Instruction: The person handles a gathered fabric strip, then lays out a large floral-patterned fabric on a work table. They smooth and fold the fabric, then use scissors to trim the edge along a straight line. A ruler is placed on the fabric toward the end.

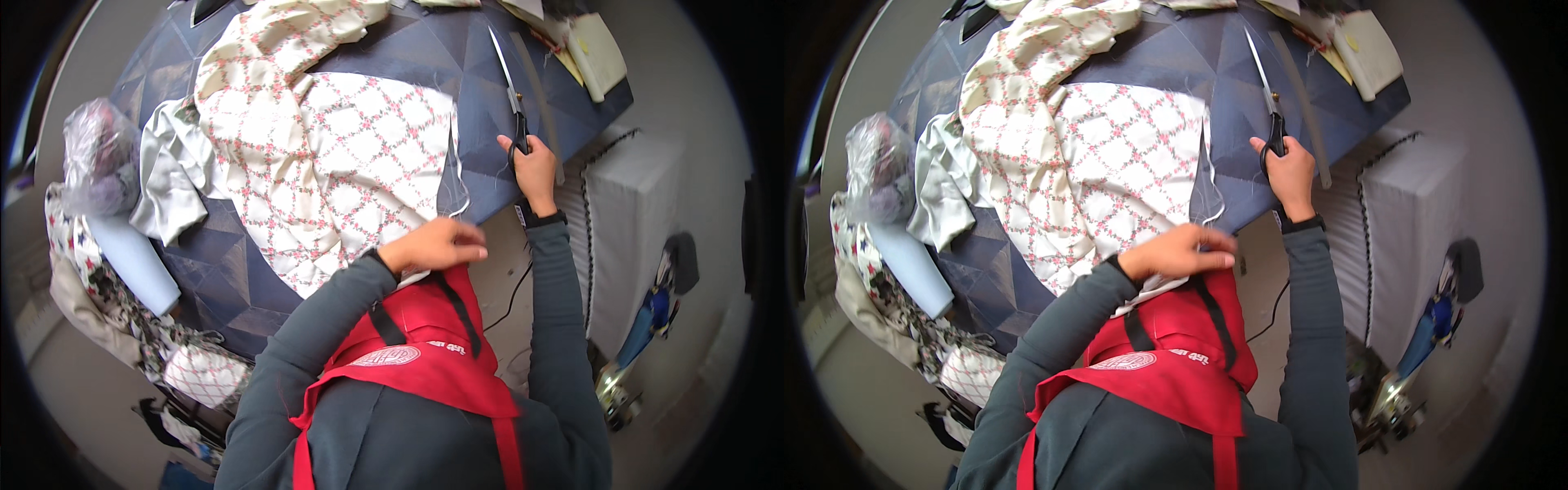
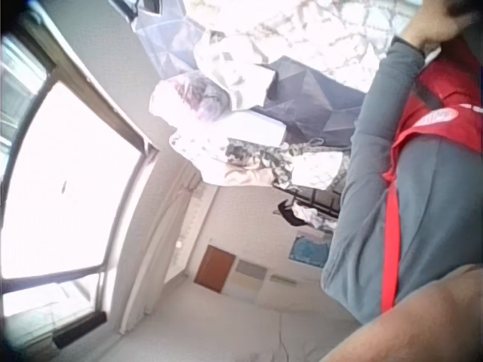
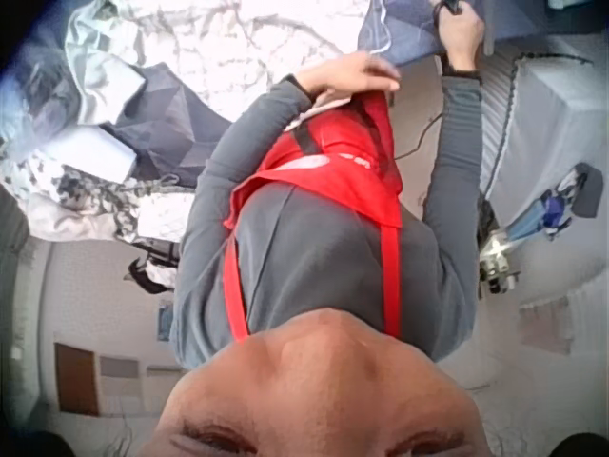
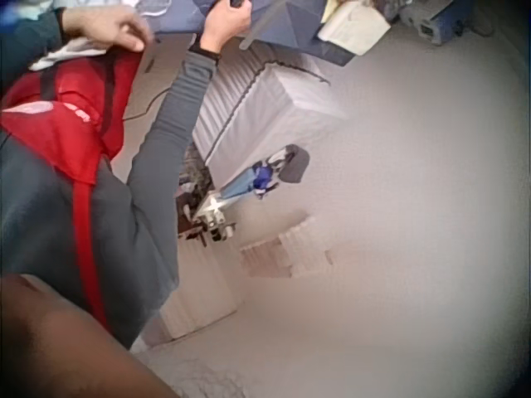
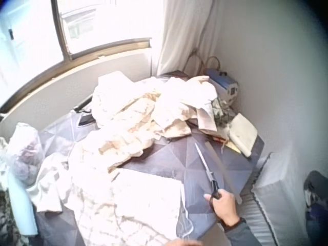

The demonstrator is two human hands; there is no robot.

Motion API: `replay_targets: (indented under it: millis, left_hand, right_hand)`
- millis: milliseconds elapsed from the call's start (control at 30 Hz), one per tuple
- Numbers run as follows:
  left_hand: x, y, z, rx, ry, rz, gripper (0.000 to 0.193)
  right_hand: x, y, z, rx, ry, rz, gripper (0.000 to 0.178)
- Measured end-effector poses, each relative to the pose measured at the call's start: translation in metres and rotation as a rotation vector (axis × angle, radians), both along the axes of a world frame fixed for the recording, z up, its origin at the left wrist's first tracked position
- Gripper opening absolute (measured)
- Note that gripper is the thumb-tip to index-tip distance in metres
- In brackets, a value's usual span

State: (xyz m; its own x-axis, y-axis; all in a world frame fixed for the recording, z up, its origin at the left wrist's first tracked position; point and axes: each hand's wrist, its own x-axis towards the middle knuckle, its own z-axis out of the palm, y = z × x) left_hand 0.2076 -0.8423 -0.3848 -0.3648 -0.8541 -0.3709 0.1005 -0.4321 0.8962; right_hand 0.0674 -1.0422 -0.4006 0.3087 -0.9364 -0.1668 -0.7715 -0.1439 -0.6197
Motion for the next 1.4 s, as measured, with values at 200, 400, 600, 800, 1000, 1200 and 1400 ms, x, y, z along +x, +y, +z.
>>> replay_targets:
  millis: [200,400,600,800,1000,1200,1400]
  left_hand:
    - [0.016,0.075,0.001,-0.17,-0.874,0.976,0.021]
    - [0.042,0.158,-0.034,0.412,-1.479,1.466,0.058]
    - [0.072,0.19,-0.094,0.674,-0.971,1.708,0.062]
    - [0.141,0.325,-0.084,0.699,-0.882,1.916,0.02]
    - [0.253,0.307,-0.055,0.4,-1.059,1.883,0.021]
    - [0.264,0.254,-0.066,0.146,-0.807,1.89,0.06]
    - [0.14,0.267,-0.092,0.769,-1.512,1.538,0.071]
  right_hand:
    - [0.014,-0.045,0.005,-0.315,0.487,0.386,0.037]
    - [0.108,-0.062,0.005,-0.423,-0.201,0.829,0.034]
    - [0.254,0.009,-0.047,-0.323,-0.176,0.876,0.033]
    - [0.277,-0.007,-0.069,-0.498,-0.006,0.936,0.016]
    - [0.233,-0.08,-0.065,-0.458,0.103,0.574,0.021]
    - [0.142,-0.045,-0.001,-0.333,-0.235,0.75,0.023]
    - [0.011,0.051,0.004,-0.08,-0.055,1.156,0.022]
